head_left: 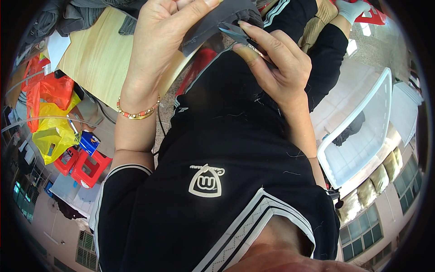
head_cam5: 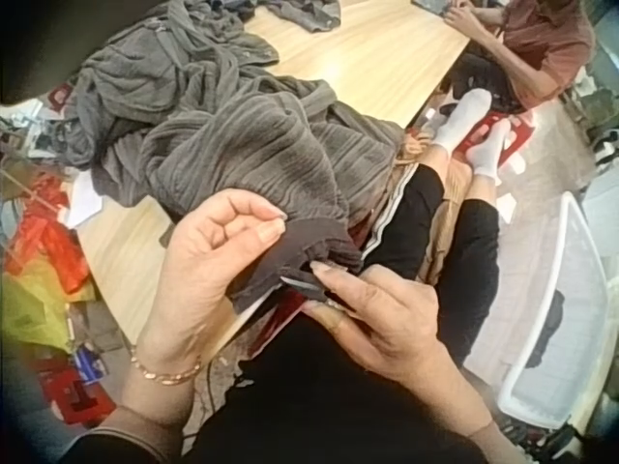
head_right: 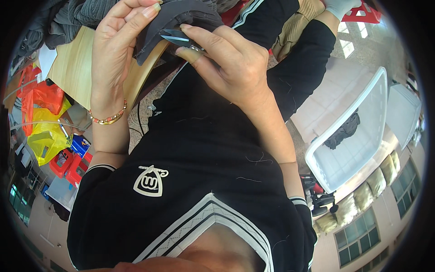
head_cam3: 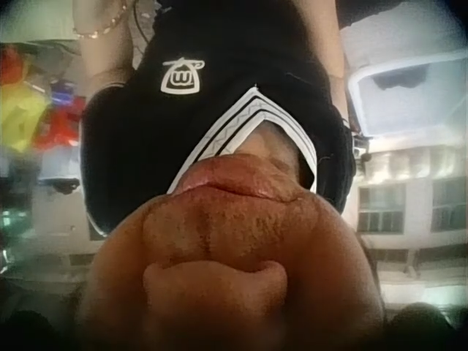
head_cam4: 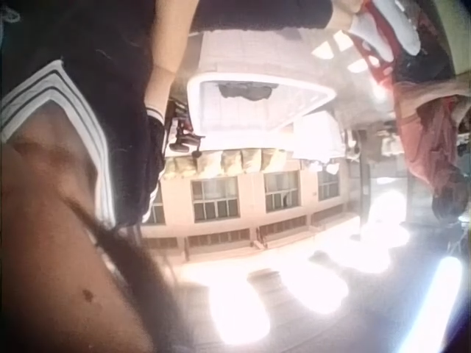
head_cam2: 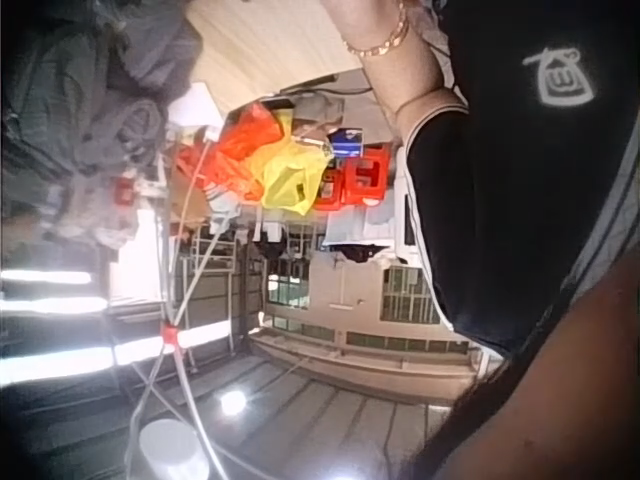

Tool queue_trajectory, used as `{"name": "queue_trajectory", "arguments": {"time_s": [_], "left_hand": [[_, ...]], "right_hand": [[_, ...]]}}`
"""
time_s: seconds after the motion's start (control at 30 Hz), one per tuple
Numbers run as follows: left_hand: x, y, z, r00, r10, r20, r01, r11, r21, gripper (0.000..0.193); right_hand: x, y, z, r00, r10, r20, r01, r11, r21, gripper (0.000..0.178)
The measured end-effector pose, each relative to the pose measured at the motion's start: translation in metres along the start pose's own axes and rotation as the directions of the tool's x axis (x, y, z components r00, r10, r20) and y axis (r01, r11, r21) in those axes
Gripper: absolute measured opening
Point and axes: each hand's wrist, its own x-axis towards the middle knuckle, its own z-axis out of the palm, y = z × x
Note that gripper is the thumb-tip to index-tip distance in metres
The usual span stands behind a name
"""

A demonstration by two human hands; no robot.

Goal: Trimming excess threads and small fabric bits from grey garment pieces using a pair of thread snips.

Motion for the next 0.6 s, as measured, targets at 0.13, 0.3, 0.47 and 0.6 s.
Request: {"name": "queue_trajectory", "arguments": {"time_s": [0.13, 0.3, 0.47, 0.6], "left_hand": [[0.000, 0.001, 0.000, 1.000, -0.004, 0.003, 0.004, 1.000, 0.018, 0.007], [0.001, 0.001, -0.001, 1.000, -0.011, 0.022, 0.010, 1.000, 0.021, 0.007], [0.033, -0.041, -0.024, 0.759, 0.520, 0.392, -0.355, 0.835, -0.420, 0.007], [0.000, 0.001, 0.001, 0.999, -0.028, 0.018, 0.028, 1.000, -0.003, 0.007]], "right_hand": [[0.001, 0.001, 0.000, 0.999, -0.031, 0.010, 0.031, 0.999, -0.007, 0.043], [0.002, 0.000, -0.003, 1.000, -0.001, 0.009, 0.002, 0.997, -0.072, 0.041], [0.003, -0.001, -0.003, 1.000, 0.000, 0.028, 0.002, 0.999, -0.054, 0.041], [0.002, 0.004, -0.003, 0.999, 0.012, 0.035, -0.011, 1.000, -0.022, 0.040]]}}
